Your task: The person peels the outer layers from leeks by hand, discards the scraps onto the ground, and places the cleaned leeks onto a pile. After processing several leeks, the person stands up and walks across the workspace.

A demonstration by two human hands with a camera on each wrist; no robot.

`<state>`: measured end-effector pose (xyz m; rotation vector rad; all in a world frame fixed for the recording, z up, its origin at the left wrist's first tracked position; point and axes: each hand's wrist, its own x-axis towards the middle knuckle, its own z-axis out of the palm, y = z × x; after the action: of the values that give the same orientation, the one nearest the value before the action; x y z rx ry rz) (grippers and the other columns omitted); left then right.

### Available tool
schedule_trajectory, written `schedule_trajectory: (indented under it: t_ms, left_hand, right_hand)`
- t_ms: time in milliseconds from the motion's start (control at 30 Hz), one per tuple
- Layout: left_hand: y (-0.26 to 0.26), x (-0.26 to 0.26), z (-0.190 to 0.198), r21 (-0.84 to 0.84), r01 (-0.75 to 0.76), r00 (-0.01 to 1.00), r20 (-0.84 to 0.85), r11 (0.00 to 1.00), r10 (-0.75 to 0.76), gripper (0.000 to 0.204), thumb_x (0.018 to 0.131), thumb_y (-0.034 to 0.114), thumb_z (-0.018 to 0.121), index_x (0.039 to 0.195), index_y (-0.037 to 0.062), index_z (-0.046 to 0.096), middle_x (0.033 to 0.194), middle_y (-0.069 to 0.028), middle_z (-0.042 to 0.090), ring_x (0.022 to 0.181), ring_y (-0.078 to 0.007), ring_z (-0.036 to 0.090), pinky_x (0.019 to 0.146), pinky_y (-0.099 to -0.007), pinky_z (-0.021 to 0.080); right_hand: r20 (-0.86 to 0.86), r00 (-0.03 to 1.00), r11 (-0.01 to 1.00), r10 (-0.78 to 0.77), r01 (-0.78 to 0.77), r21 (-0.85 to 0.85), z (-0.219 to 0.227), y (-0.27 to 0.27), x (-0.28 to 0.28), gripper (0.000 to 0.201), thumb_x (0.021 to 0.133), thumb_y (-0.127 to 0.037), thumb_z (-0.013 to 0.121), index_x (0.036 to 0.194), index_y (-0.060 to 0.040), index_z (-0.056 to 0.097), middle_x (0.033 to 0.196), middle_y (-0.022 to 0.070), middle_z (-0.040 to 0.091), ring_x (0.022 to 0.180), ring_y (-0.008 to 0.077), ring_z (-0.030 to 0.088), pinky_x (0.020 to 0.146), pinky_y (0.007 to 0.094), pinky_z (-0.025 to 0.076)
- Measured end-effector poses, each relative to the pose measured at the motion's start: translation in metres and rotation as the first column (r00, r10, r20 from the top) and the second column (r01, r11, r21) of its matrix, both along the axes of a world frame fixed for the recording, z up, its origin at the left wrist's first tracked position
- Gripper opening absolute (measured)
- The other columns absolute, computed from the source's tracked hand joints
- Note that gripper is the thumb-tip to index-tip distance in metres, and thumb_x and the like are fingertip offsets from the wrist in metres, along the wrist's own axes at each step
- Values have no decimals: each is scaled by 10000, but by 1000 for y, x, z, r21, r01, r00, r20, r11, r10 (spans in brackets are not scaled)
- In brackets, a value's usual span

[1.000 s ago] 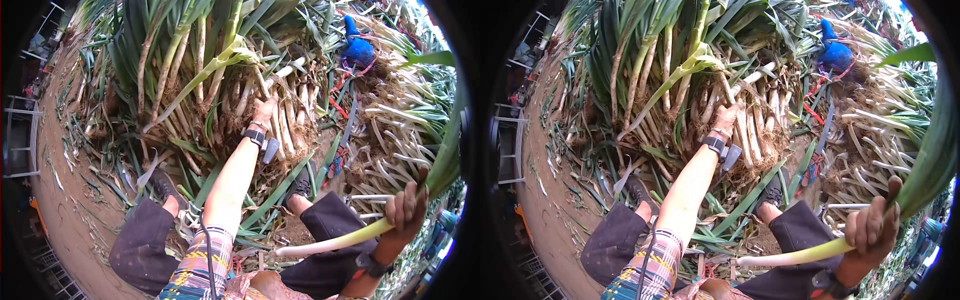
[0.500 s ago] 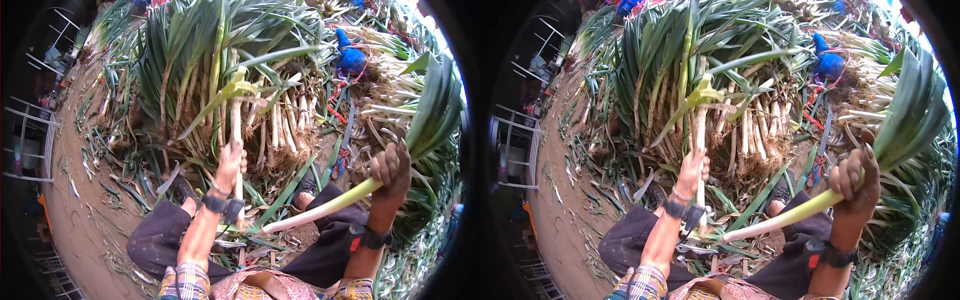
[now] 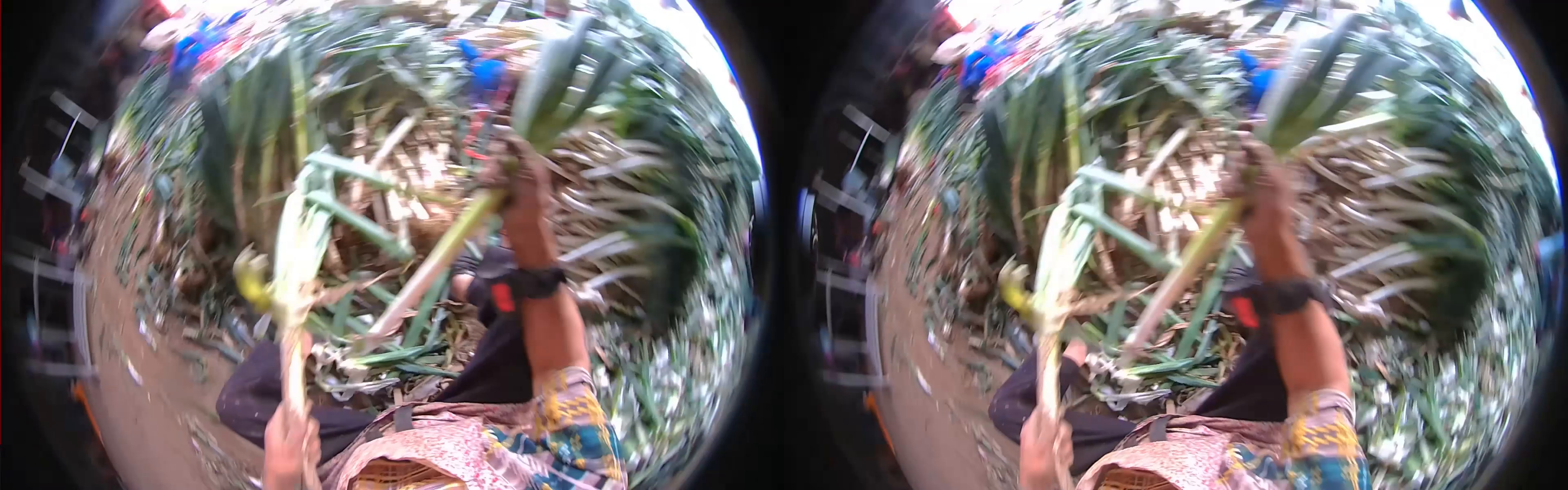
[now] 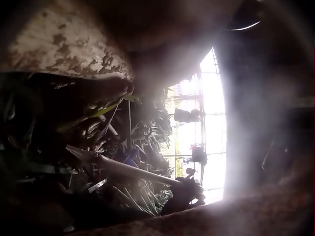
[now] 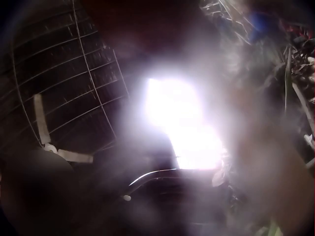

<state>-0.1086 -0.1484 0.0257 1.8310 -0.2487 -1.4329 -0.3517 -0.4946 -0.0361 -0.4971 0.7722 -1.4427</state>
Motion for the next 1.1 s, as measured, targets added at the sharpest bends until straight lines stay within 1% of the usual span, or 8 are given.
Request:
schedule_trajectory:
  t_ms: [367, 467, 600, 700, 900, 967, 1067, 1100]
  left_hand:
    - [34, 9, 73, -625, -111, 974, 86, 773, 210, 432, 847, 289, 613, 1172, 61, 442, 660, -42, 455, 396, -97, 384, 320, -223, 328]
    - [-20, -4, 73, -694, -45, 986, 84, 719, 143, 442, 818, 284, 654, 1132, 47, 454, 658, -38, 448, 402, -85, 378, 315, -202, 305]
    - [-56, 3, 15, -675, 164, 953, 297, 719, 61, 417, 834, 224, 636, 1131, -1, 448, 711, -79, 500, 420, -95, 390, 366, -212, 323]
    - [-109, -14, 9, -670, 156, 988, 101, 726, -119, 417, 863, 226, 603, 1140, -45, 450, 676, -27, 522, 469, -58, 463, 392, -194, 361]
    - [-137, -43, -38, -711, 36, 969, -148, 702, -200, 336, 876, 183, 591, 1127, -8, 475, 654, -16, 493, 466, -57, 410, 403, -191, 338]
    - [-129, -46, -61, -653, 149, 983, 16, 742, -183, 281, 878, 154, 581, 1105, 9, 499, 637, 11, 488, 461, -50, 405, 398, -189, 333]
    - [-112, -53, -72, -566, 38, 923, -295, 824, -245, 281, 882, 117, 565, 1150, 52, 507, 716, 25, 526, 481, -20, 391, 396, -172, 305]
    - [-110, -50, -87, -648, 135, 943, -148, 749, -298, 336, 883, 133, 571, 1195, 39, 489, 806, -3, 561, 551, -49, 467, 456, -198, 382]
  right_hand:
    - [207, 978, 999, 7, 3, -51, 36, 114, -12, 203, 861, -50, 548, 1020, -26, 422, 651, 33, 478, 444, 104, 479, 378, 244, 413]
    - [-388, 897, 938, -213, 76, -339, 52, 4, -81, 300, 885, -170, 538, 1132, -42, 425, 799, 47, 530, 591, 112, 523, 500, 245, 445]
    - [-515, 725, 829, -457, 138, -541, 141, -133, -172, 421, 877, -298, 539, 1203, -49, 443, 973, 98, 561, 869, 146, 537, 737, 278, 433]
    - [-442, 855, 852, -272, 0, -523, 139, -97, -131, 445, 872, -367, 549, 1179, -48, 512, 983, 114, 612, 991, 157, 553, 845, 286, 427]
    - [-509, 575, 662, 641, -749, -11, 45, 23, 25, 432, 903, -352, 504, 1200, -38, 518, 1145, 64, 579, 1012, 138, 547, 841, 277, 424]
    - [-348, 727, 763, 592, -644, -47, 46, 47, 49, 447, 904, -345, 501, 1232, -41, 489, 1207, 70, 516, 1030, 160, 523, 858, 304, 425]
    - [-350, 805, 878, 478, -446, 173, 20, 18, 75, 423, 879, -232, 522, 1249, -32, 473, 1174, 88, 520, 1023, 191, 526, 856, 337, 437]
    - [-392, 819, 874, 420, -480, -67, -12, 8, 66, 415, 867, -194, 529, 1245, -32, 476, 1151, 94, 530, 1014, 196, 530, 849, 342, 443]
